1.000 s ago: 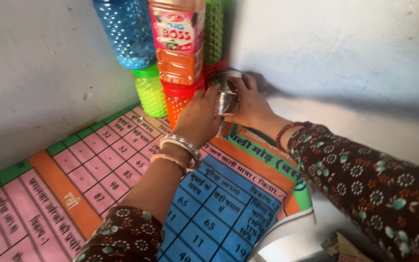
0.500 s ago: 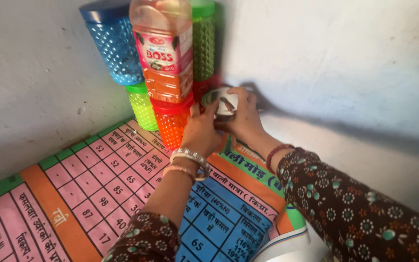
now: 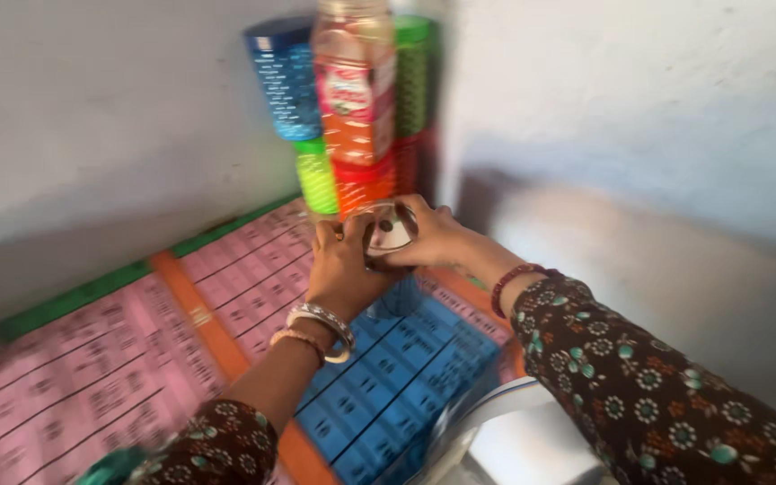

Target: The person opens the lid of a metal canister, wipes the inside of the canister and the lid with a green cloth, then closes the lid and wipes the outside of the container, turning it as they wipe.

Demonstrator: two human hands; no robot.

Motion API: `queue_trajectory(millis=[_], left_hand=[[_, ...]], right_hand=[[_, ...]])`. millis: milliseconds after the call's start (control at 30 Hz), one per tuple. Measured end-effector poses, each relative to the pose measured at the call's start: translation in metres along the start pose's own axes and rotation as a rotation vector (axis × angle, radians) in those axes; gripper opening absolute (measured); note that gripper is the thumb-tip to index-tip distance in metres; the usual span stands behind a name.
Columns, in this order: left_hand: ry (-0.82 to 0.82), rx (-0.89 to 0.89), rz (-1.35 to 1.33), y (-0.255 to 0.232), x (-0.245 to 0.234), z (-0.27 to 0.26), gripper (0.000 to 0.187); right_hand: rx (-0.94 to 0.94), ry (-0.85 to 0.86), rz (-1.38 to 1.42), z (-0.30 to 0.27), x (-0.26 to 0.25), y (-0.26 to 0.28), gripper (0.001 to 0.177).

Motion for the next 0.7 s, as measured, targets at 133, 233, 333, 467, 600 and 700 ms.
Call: queue_trajectory(millis=[133, 233, 333, 467, 600, 700], left_hand=[[0.237, 0.038, 0.126, 0.041, -0.060, -0.032, 0.100], [0.404, 0.056, 0.252, 0.079, -0.117, -0.063, 0.100], [0.488, -0.142, 0.359, 0.118, -0.175, -0.101, 0.098], [0.470, -0.104, 0.384, 0.126, -0.234, -0.146, 0.111], [0.493, -0.260, 0.551, 0.131, -0.257, -0.168, 0.108], [0.566, -0.316, 0.688, 0.126, -0.263, -0.169, 0.107]], right_hand=[[-0.240, 0.064, 0.023, -0.035, 0.054, 0.055, 0.116], [-0.370, 0.188, 0.002, -0.055, 0.108, 0.105, 0.113], [-0.485, 0.276, 0.015, -0.073, 0.159, 0.158, 0.114], [-0.729, 0.200, -0.016, -0.113, 0.205, 0.211, 0.109], [-0.871, 0.188, -0.014, -0.143, 0.213, 0.224, 0.105], [-0.826, 0.218, -0.265, -0.147, 0.204, 0.212, 0.101]])
Point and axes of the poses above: each hand's wrist, its own z-axis towards the middle knuckle, its own x-axis out of the palm, y = z × x, the point moved 6 cm from there along z, towards the middle knuckle, and after that the axes turned 1 degree about -z, right-handed, at the moved point
